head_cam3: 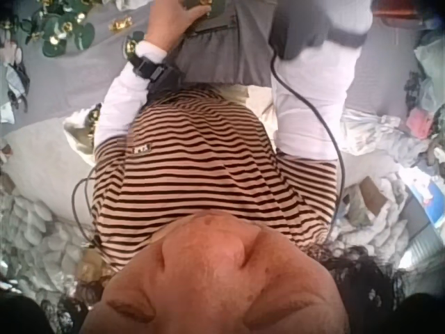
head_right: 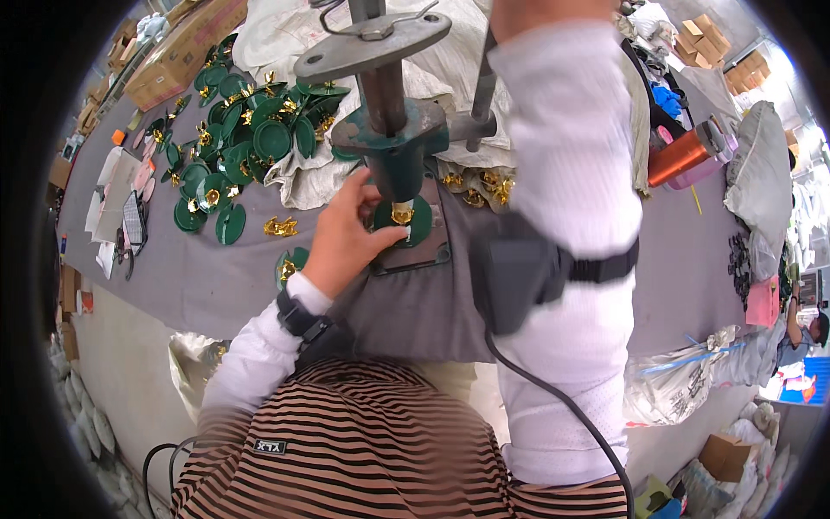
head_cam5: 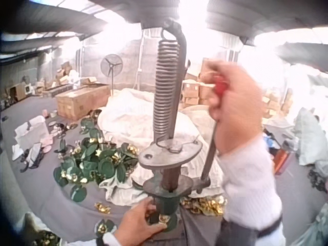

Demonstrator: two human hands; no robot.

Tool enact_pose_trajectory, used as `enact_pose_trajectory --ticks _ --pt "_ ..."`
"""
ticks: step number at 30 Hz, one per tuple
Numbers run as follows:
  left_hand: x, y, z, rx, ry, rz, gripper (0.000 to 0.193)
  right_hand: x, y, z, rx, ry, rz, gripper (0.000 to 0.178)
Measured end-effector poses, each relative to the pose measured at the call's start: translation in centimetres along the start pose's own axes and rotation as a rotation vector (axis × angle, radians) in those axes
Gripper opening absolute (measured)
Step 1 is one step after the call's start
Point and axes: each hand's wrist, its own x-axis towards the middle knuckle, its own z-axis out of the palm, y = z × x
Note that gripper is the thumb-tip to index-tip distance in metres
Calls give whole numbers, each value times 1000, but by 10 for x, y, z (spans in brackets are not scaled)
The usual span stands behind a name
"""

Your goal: Using a manual press to attach gold-colored plastic ornaments to green circular plastic bases.

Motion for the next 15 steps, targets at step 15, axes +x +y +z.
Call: enact_pose_trajectory --ticks 15 --pt "0 3 -3 -7 -2 156 74 -237 -68 -115 -666 -407 -47 7"
